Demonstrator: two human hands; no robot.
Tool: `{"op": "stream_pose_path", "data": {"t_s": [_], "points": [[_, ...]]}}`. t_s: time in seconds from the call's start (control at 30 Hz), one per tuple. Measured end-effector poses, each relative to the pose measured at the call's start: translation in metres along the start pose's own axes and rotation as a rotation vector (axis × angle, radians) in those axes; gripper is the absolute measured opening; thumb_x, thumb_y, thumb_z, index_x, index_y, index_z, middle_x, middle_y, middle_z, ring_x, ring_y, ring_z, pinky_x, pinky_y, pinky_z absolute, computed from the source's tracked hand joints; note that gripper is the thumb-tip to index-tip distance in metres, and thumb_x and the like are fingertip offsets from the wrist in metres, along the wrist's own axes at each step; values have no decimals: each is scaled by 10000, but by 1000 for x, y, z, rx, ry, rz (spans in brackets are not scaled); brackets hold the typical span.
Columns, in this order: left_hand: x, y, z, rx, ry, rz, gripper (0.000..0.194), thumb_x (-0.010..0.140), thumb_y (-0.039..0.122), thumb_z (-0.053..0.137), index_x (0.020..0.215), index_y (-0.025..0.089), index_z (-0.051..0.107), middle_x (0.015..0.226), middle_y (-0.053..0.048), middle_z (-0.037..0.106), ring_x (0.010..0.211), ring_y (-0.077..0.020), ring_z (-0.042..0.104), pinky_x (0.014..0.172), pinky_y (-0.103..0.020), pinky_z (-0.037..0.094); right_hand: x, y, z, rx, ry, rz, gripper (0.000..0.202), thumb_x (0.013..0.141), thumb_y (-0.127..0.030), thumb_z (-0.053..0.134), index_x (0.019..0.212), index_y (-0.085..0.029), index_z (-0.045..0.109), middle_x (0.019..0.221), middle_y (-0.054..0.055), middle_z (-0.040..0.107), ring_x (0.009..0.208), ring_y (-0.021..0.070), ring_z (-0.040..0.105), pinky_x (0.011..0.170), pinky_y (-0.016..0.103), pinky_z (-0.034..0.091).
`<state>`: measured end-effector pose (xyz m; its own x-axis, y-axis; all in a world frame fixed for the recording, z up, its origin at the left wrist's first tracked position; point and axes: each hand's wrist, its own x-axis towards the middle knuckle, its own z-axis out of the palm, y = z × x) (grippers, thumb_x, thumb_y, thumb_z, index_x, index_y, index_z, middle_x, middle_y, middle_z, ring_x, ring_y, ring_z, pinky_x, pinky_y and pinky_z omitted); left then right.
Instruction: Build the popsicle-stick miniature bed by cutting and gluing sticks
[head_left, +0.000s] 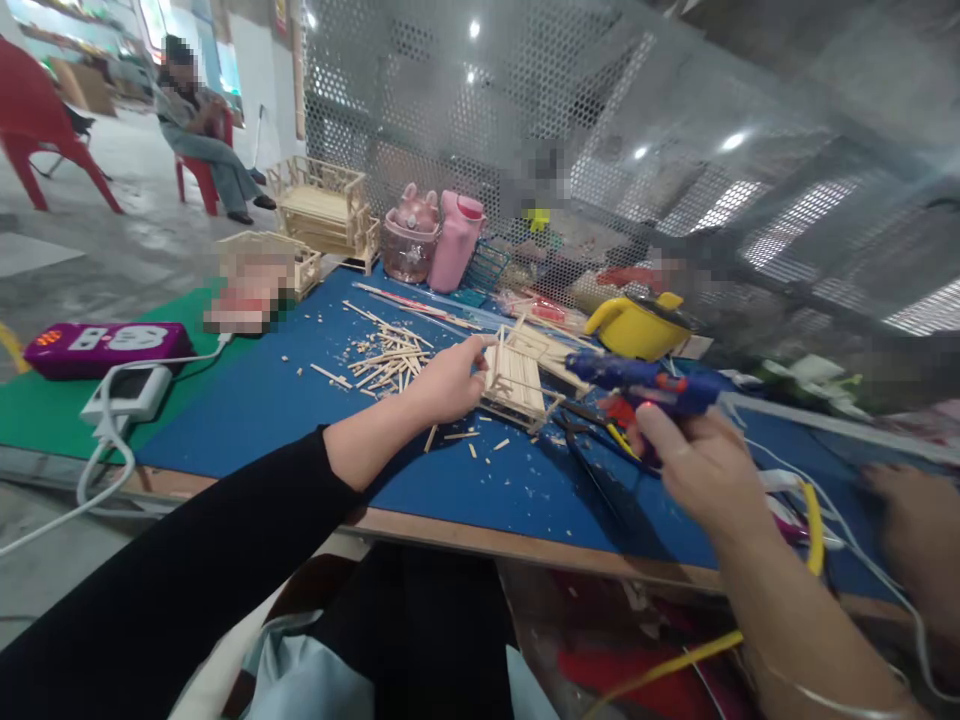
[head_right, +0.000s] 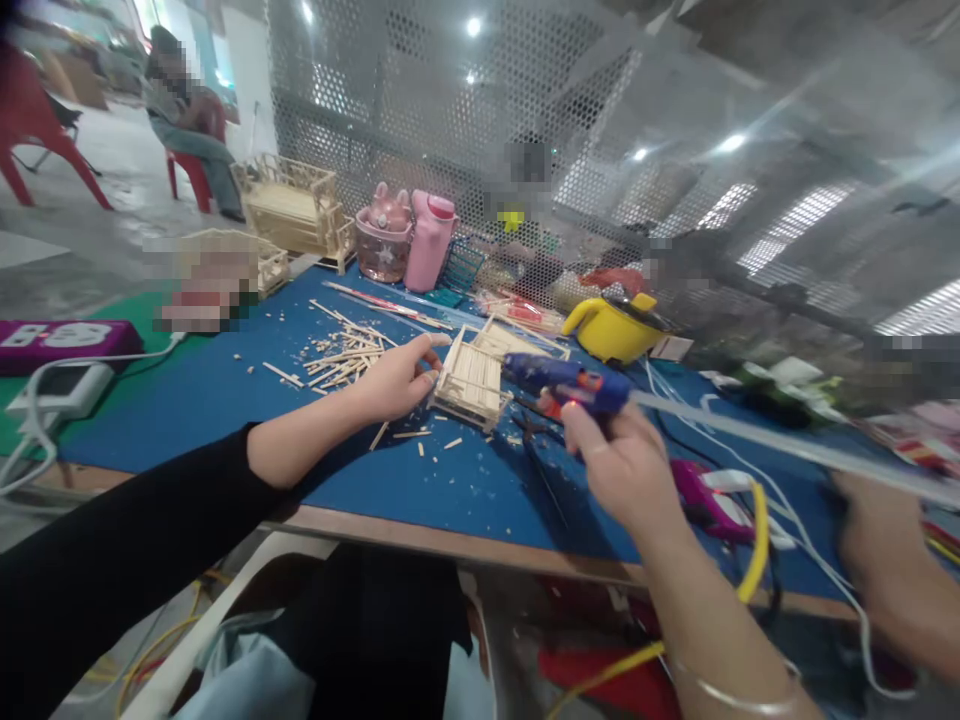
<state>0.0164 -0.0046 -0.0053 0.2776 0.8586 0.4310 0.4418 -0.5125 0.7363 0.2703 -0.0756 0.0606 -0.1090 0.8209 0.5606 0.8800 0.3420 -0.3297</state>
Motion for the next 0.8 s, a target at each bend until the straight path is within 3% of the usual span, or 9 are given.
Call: {"op": "stream_pose_path", "data": {"t_s": [0.17,0.5,0.8], "points": [[-2,1,-1,-67,-3,50,597,721,50,487,1308,151,440,954,-42,654,707,-133,570,746,-288,462,-30,-13,8,-60,-46,-120,358,852,-492,487,883,-221,718,764,62,730,709,265,671,693,388,529],[-1,1,6,-240,-36,18,646,693,64,559,1314,150,404,883,-24,601,734,-110,553,697,-246,465,-33,-7,17,-34,4,-105,339,870,-458,497,922,-218,730,706,49,734,749,259,701,694,341,551],[0,-1,8,-296,-59,-17,667,679,51,577,1312,150,394,909,-18,551,666,-75,492,671,-239,461,-34,-3,27,-19,-21,-153,358,884,-446,497,1067,-196,678,1027,76,731,997,272,667,850,381,523]]}}
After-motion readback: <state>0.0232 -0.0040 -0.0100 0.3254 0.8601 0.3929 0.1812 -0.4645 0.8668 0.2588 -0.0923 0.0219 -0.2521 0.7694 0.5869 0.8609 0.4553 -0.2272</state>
